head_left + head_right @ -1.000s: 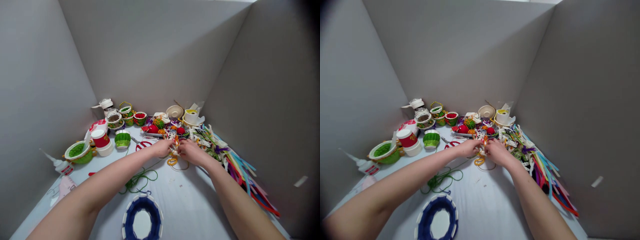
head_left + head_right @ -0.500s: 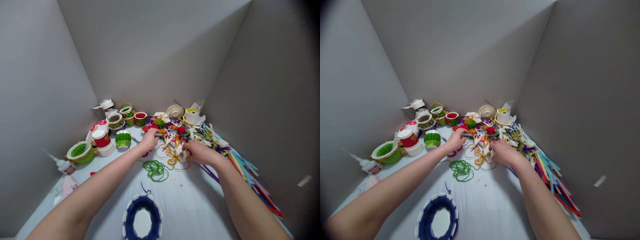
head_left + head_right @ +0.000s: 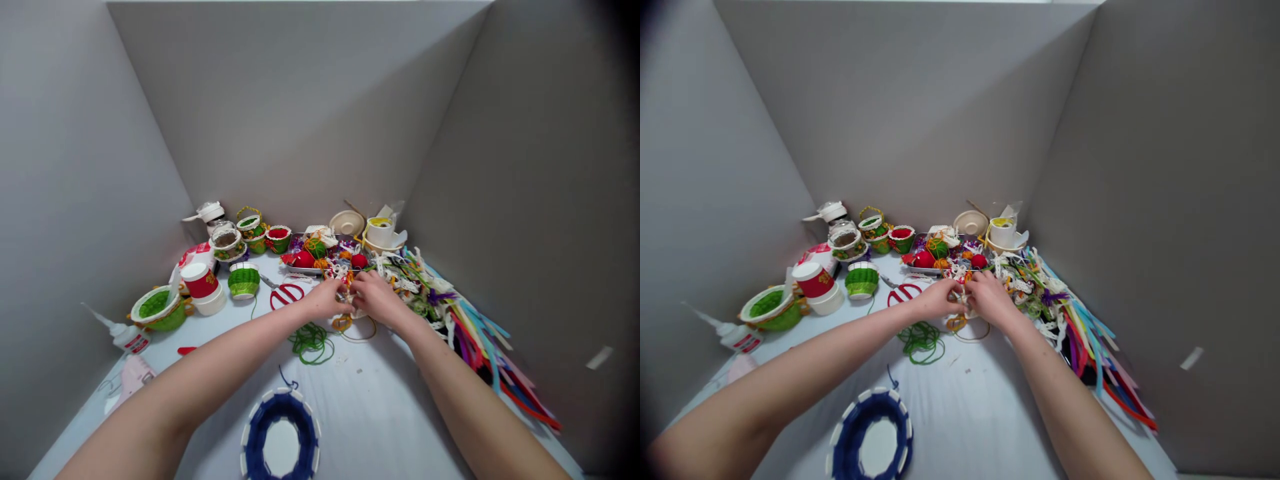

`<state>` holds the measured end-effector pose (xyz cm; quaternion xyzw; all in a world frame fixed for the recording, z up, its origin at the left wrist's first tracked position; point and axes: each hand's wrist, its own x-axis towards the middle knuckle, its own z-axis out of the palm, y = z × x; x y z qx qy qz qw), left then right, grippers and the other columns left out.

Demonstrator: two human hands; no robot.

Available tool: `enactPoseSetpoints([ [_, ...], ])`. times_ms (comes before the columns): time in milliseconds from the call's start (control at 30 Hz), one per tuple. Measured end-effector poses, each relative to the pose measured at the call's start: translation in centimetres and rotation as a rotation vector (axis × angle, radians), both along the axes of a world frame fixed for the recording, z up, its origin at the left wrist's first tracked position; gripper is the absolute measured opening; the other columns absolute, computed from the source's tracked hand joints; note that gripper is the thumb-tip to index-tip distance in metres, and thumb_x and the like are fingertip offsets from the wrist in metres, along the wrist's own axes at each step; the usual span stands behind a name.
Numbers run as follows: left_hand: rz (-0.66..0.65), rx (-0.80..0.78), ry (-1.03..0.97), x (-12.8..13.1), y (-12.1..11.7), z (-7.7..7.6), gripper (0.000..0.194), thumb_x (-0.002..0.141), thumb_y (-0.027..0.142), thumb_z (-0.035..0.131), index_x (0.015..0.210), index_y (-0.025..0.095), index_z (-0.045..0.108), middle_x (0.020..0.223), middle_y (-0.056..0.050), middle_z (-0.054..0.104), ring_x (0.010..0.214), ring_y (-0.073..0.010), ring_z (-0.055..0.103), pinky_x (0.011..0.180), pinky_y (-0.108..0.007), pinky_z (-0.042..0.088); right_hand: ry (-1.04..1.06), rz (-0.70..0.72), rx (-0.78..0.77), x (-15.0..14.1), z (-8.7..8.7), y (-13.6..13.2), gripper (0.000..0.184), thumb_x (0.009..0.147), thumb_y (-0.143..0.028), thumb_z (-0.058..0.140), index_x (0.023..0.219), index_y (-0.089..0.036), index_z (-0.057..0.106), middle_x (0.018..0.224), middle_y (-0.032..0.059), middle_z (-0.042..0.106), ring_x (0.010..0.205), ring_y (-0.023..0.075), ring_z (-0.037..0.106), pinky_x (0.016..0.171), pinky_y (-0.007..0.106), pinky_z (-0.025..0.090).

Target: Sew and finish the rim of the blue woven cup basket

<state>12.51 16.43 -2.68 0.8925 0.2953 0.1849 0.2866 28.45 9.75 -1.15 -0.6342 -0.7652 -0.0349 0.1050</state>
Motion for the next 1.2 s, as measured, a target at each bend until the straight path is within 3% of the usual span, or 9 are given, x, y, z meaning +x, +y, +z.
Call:
enactPoseSetpoints([
  [167, 0.068, -0.031, -0.016, 0.6, 0.5, 0.2, 0.019, 0.077, 0.029, 0.056, 0.085, 0.015, 0.066, 0.080, -0.003, 0.067, 0.071, -0.0157, 0.056, 0.063, -0.025, 0.040, 0.170, -0.003, -0.012, 0.7, 0.9, 0.2, 0.014, 0.084, -0.023, 0.052, 0.083, -0.018, 0.064, 0.080, 0.0046, 0.064, 0.078, 0.0171, 0.054, 0.067, 0.025, 0.036],
  [367, 0.190, -0.040, 0.015, -0.3, 1.6, 1.0, 0.024, 0.079, 0.026, 0.049, 0.077, 0.014, 0.069, 0.077, -0.006, 0.068, 0.069, -0.0169, 0.055, 0.065, -0.026, 0.039, 0.323, -0.019, -0.059, 1.2, 1.9, -0.2, 0.025, 0.088, -0.031, 0.045, 0.081, -0.018, 0.065, 0.082, 0.0046, 0.068, 0.072, 0.0154, 0.056, 0.063, 0.023, 0.036],
  [500, 0.259, -0.048, 0.012, -0.8, 1.8, 1.1, 0.022, 0.076, 0.024, 0.051, 0.078, 0.014, 0.070, 0.077, -0.008, 0.068, 0.071, -0.0182, 0.056, 0.068, -0.028, 0.041, 0.318, -0.052, -0.144, 1.2, 2.2, -0.5, 0.025, 0.087, -0.033, 0.047, 0.079, -0.017, 0.064, 0.079, 0.0049, 0.068, 0.067, 0.0151, 0.056, 0.059, 0.023, 0.035],
  [700, 0.129, -0.168, -0.056, -2.3, 3.1, 1.8, 0.023, 0.074, 0.034, 0.060, 0.082, 0.016, 0.072, 0.082, -0.003, 0.071, 0.076, -0.0160, 0.061, 0.072, -0.024, 0.044, 0.295, -0.203, -0.029, 2.5, 2.5, -0.4, 0.020, 0.085, -0.030, 0.048, 0.086, -0.019, 0.064, 0.081, 0.0049, 0.068, 0.069, 0.0156, 0.057, 0.059, 0.024, 0.034],
  [833, 0.243, -0.189, -0.160, -3.1, 4.0, 2.3, 0.030, 0.081, 0.035, 0.052, 0.089, 0.013, 0.071, 0.094, -0.007, 0.071, 0.089, -0.0175, 0.061, 0.083, -0.027, 0.044, 0.281, -0.190, -0.061, 3.0, 3.0, -0.7, 0.020, 0.084, -0.027, 0.048, 0.084, -0.019, 0.065, 0.081, 0.0045, 0.068, 0.067, 0.0153, 0.057, 0.059, 0.024, 0.034],
  [933, 0.284, -0.224, -0.183, -3.6, 4.0, 2.6, 0.031, 0.082, 0.036, 0.051, 0.093, 0.012, 0.068, 0.096, -0.009, 0.069, 0.084, -0.0168, 0.062, 0.077, -0.027, 0.046, 0.249, -0.141, -0.161, 3.2, 3.4, -1.2, 0.019, 0.082, -0.029, 0.050, 0.082, -0.020, 0.066, 0.076, 0.0032, 0.067, 0.065, 0.0149, 0.055, 0.057, 0.023, 0.033],
  [1033, 0.153, -0.339, -0.105, -4.3, 3.6, 2.7, 0.032, 0.078, 0.038, 0.058, 0.098, 0.014, 0.066, 0.088, -0.006, 0.070, 0.062, -0.0126, 0.061, 0.058, -0.024, 0.045, 0.241, -0.061, -0.230, 3.3, 3.7, -1.5, 0.019, 0.082, -0.032, 0.051, 0.079, -0.020, 0.066, 0.072, 0.0020, 0.066, 0.062, 0.0143, 0.054, 0.055, 0.023, 0.032],
  [1100, -0.010, -0.427, 0.015, -4.7, 3.1, 2.6, 0.033, 0.076, 0.038, 0.061, 0.101, 0.016, 0.065, 0.088, -0.005, 0.070, 0.056, -0.0120, 0.061, 0.053, -0.023, 0.044, 0.250, -0.054, -0.161, 3.2, 3.7, -1.4, 0.020, 0.084, -0.032, 0.050, 0.079, -0.020, 0.065, 0.074, 0.0026, 0.066, 0.064, 0.0146, 0.054, 0.057, 0.023, 0.034],
  [1200, -0.087, -0.333, 0.137, -4.7, 2.3, 2.5, 0.035, 0.074, 0.039, 0.062, 0.102, 0.017, 0.065, 0.099, -0.006, 0.069, 0.075, -0.0174, 0.066, 0.068, -0.027, 0.048, 0.264, -0.037, -0.013, 2.8, 3.6, -1.1, 0.021, 0.085, -0.031, 0.049, 0.077, -0.019, 0.063, 0.079, 0.0044, 0.065, 0.073, 0.0164, 0.055, 0.065, 0.024, 0.036],
])
